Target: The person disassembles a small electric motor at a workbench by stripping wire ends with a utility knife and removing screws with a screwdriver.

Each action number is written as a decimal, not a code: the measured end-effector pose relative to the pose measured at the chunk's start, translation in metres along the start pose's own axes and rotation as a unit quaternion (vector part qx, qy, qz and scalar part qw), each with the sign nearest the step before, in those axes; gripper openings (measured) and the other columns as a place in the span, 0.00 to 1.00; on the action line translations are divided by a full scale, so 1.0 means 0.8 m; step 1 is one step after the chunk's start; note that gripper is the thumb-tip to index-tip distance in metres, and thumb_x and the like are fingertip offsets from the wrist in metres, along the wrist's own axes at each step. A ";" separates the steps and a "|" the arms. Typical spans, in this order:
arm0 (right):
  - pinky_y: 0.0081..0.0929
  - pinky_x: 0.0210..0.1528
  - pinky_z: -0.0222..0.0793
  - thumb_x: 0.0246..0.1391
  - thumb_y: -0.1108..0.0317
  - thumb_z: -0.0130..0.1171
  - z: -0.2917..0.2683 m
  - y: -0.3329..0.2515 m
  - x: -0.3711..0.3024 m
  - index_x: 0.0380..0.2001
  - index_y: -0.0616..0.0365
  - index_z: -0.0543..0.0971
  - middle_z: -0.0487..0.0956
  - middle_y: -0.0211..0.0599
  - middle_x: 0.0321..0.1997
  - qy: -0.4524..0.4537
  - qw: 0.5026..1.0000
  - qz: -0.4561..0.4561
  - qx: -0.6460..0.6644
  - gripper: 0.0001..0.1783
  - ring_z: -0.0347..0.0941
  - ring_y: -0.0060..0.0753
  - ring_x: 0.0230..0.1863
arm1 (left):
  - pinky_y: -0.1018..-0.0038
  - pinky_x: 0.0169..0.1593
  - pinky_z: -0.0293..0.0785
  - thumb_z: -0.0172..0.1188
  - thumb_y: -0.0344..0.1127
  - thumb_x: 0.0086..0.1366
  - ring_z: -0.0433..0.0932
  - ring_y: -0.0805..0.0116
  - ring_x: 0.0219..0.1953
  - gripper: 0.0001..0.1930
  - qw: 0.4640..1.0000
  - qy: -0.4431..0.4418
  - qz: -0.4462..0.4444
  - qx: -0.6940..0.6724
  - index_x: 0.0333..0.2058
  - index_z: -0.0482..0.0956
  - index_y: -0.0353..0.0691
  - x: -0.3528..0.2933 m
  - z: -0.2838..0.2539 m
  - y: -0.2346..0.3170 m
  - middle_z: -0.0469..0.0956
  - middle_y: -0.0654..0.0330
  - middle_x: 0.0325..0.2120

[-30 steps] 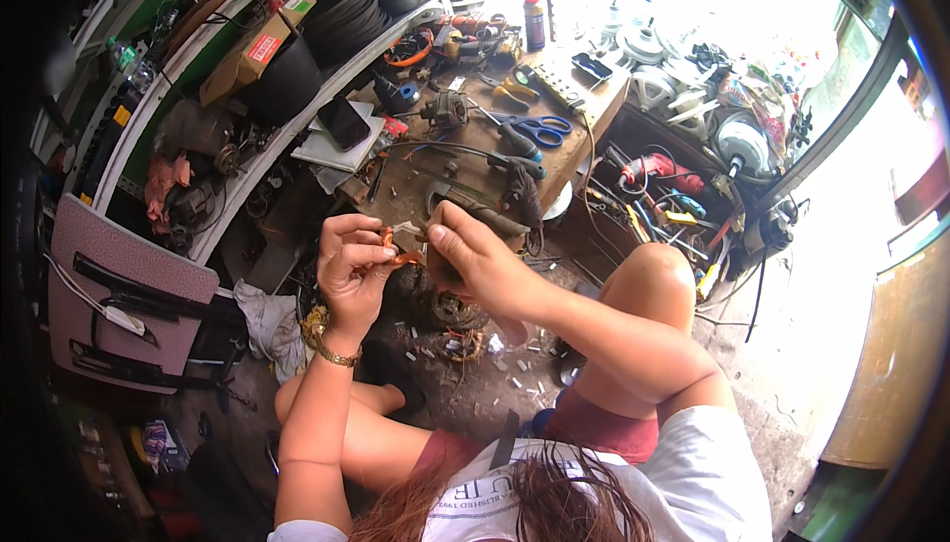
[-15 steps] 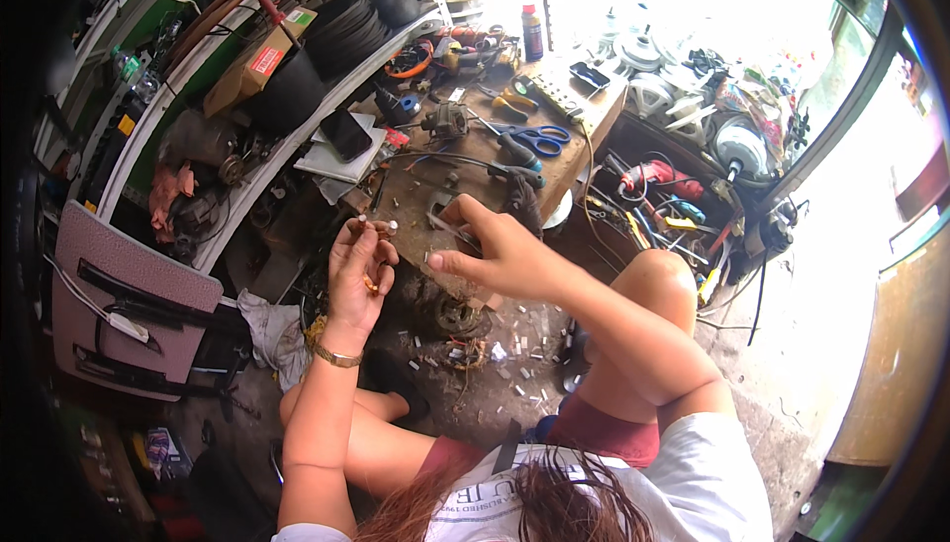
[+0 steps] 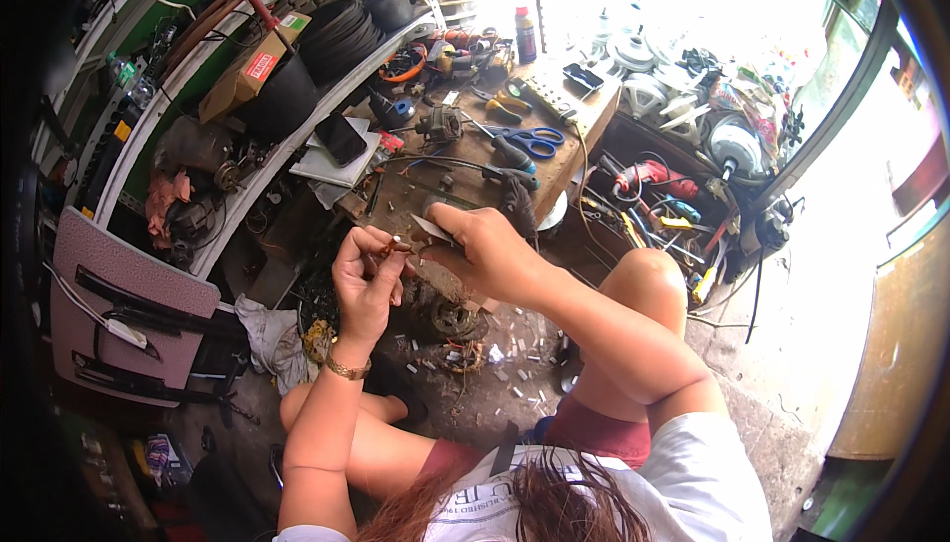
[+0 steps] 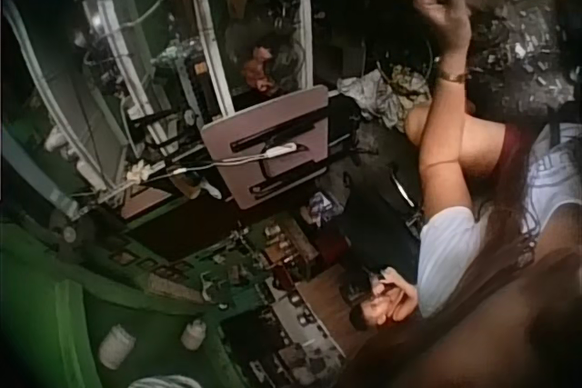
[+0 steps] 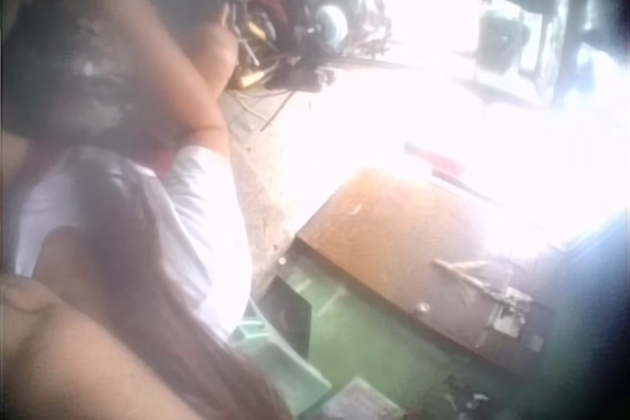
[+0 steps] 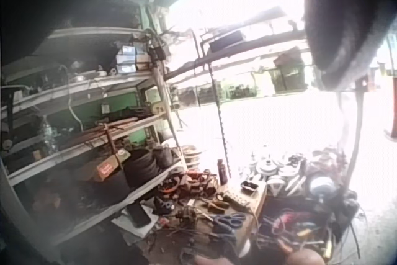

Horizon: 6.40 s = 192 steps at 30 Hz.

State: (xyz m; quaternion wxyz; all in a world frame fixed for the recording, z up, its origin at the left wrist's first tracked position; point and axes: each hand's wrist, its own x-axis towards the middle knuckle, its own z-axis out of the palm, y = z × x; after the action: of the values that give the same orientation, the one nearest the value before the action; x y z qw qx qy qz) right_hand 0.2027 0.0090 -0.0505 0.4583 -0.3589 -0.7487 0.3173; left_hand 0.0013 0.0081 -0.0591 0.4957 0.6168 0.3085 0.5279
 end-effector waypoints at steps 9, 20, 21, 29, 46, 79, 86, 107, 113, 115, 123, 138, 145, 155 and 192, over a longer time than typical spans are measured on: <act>0.40 0.31 0.65 0.51 0.71 0.64 0.000 0.009 0.002 0.33 0.64 0.72 0.72 0.49 0.25 -0.073 0.986 -0.132 0.071 0.12 0.67 0.54 0.27 | 0.87 0.16 0.64 0.57 0.31 0.69 0.78 0.80 0.24 0.06 0.991 0.015 -0.121 -0.062 0.42 0.75 0.39 0.003 -0.008 -0.001 0.79 0.63 0.28; 0.29 0.30 0.66 0.51 0.69 0.68 0.002 0.000 0.000 0.35 0.63 0.75 0.71 0.42 0.21 0.026 0.999 -0.010 0.023 0.13 0.64 0.33 0.22 | 0.86 0.17 0.65 0.62 0.33 0.66 0.78 0.79 0.26 0.08 0.980 0.034 -0.155 -0.120 0.41 0.74 0.40 0.002 -0.003 0.003 0.81 0.62 0.31; 0.28 0.30 0.66 0.52 0.69 0.68 -0.002 -0.006 0.000 0.37 0.62 0.76 0.71 0.41 0.20 0.014 0.999 0.005 0.035 0.13 0.64 0.31 0.22 | 0.86 0.17 0.65 0.62 0.33 0.66 0.78 0.80 0.26 0.08 0.982 0.036 -0.148 -0.112 0.41 0.74 0.39 0.002 -0.003 0.004 0.81 0.62 0.30; 0.25 0.29 0.66 0.51 0.74 0.65 0.009 0.004 -0.003 0.40 0.63 0.79 0.75 0.41 0.22 0.022 0.998 -0.038 -0.042 0.12 0.65 0.24 0.22 | 0.84 0.23 0.66 0.64 0.24 0.62 0.72 0.83 0.25 0.05 0.968 0.062 0.101 0.223 0.34 0.76 0.36 0.001 0.004 0.003 0.75 0.68 0.26; 0.43 0.29 0.67 0.48 0.70 0.63 0.022 -0.010 -0.012 0.34 0.62 0.69 0.76 0.50 0.26 0.012 0.999 -0.012 -0.032 0.13 0.75 0.58 0.30 | 0.82 0.27 0.76 0.59 0.17 0.58 0.78 0.74 0.27 0.09 0.913 -0.042 0.264 0.309 0.36 0.74 0.35 0.000 -0.007 0.007 0.75 0.56 0.36; 0.16 0.25 0.58 0.64 0.68 0.55 -0.013 0.003 0.003 0.31 0.60 0.77 0.71 0.21 0.21 -0.019 0.966 0.207 0.150 0.09 0.62 0.11 0.23 | 0.75 0.30 0.70 0.60 0.31 0.65 0.75 0.70 0.25 0.07 0.960 -0.134 -0.084 0.231 0.35 0.76 0.33 0.004 -0.017 -0.009 0.79 0.59 0.28; 0.18 0.30 0.65 0.59 0.75 0.55 -0.035 0.020 -0.003 0.38 0.64 0.78 0.76 0.25 0.27 -0.017 0.986 0.164 0.028 0.06 0.68 0.13 0.28 | 0.81 0.23 0.67 0.61 0.36 0.65 0.71 0.81 0.21 0.11 0.898 -0.220 -0.276 0.264 0.40 0.79 0.35 -0.022 -0.090 -0.087 0.80 0.64 0.27; 0.20 0.29 0.66 0.59 0.71 0.58 0.030 0.025 0.016 0.41 0.64 0.77 0.75 0.26 0.25 -0.048 0.967 0.220 0.124 0.09 0.68 0.15 0.25 | 0.59 0.52 0.73 0.49 0.20 0.52 0.77 0.61 0.47 0.20 0.905 0.079 -0.262 -0.324 0.44 0.76 0.44 0.052 -0.215 -0.046 0.79 0.60 0.42; 0.17 0.30 0.63 0.61 0.66 0.59 0.033 0.005 0.016 0.42 0.64 0.78 0.74 0.24 0.24 -0.033 0.962 0.207 0.175 0.12 0.67 0.13 0.27 | 0.69 0.51 0.74 0.45 0.17 0.59 0.76 0.70 0.45 0.22 0.942 -0.002 -0.195 -0.273 0.52 0.67 0.44 0.030 -0.049 -0.003 0.73 0.64 0.44; 0.18 0.30 0.64 0.60 0.67 0.60 0.033 0.009 0.012 0.41 0.65 0.78 0.76 0.25 0.26 -0.027 0.966 0.206 0.153 0.11 0.68 0.13 0.28 | 0.72 0.49 0.72 0.45 0.17 0.59 0.74 0.72 0.44 0.21 0.950 0.009 -0.149 -0.275 0.50 0.67 0.44 0.022 -0.020 -0.008 0.71 0.65 0.42; 0.21 0.40 0.71 0.56 0.73 0.62 0.027 0.017 -0.003 0.41 0.64 0.77 0.80 0.29 0.34 0.040 0.959 0.165 0.226 0.10 0.72 0.16 0.36 | 0.76 0.55 0.63 0.46 0.16 0.60 0.66 0.74 0.47 0.21 0.991 0.053 -0.058 -0.111 0.51 0.64 0.42 -0.007 0.034 -0.028 0.65 0.63 0.45; 0.36 0.45 0.72 0.49 0.70 0.68 0.025 0.008 -0.002 0.50 0.58 0.72 0.78 0.42 0.39 0.035 0.997 -0.010 -0.063 0.24 0.77 0.49 0.42 | 0.75 0.37 0.74 0.60 0.49 0.67 0.76 0.75 0.35 0.15 0.891 -0.003 -0.319 -0.322 0.45 0.77 0.47 -0.002 -0.009 -0.026 0.78 0.68 0.33; 0.44 0.42 0.68 0.65 0.53 0.49 0.026 -0.008 -0.006 0.60 0.59 0.60 0.74 0.51 0.42 -0.002 0.998 0.034 -0.056 0.28 0.74 0.57 0.40 | 0.75 0.43 0.74 0.58 0.49 0.68 0.76 0.76 0.42 0.15 0.872 0.049 -0.275 -0.403 0.47 0.77 0.49 -0.004 -0.012 -0.021 0.79 0.69 0.40; 0.42 0.42 0.69 0.65 0.58 0.49 0.037 -0.008 -0.007 0.60 0.58 0.60 0.76 0.51 0.40 -0.002 0.997 0.014 -0.071 0.26 0.75 0.58 0.41 | 0.70 0.51 0.74 0.59 0.50 0.67 0.76 0.74 0.46 0.17 0.885 0.043 -0.242 -0.395 0.48 0.76 0.50 -0.009 0.000 -0.016 0.77 0.70 0.44; 0.45 0.31 0.68 0.55 0.69 0.57 0.037 0.003 -0.001 0.34 0.61 0.74 0.77 0.54 0.27 0.001 0.999 0.023 -0.022 0.07 0.73 0.62 0.33 | 0.87 0.29 0.59 0.50 0.43 0.74 0.65 0.89 0.29 0.09 0.980 0.061 -0.158 -0.107 0.47 0.72 0.48 -0.020 0.016 -0.020 0.69 0.76 0.29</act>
State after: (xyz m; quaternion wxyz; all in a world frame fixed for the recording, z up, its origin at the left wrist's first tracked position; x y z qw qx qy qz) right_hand 0.1767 0.0056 -0.0642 0.4437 -0.3865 -0.7463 0.3112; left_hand 0.0122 -0.0049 -0.0794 0.6163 0.4700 0.3736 0.5097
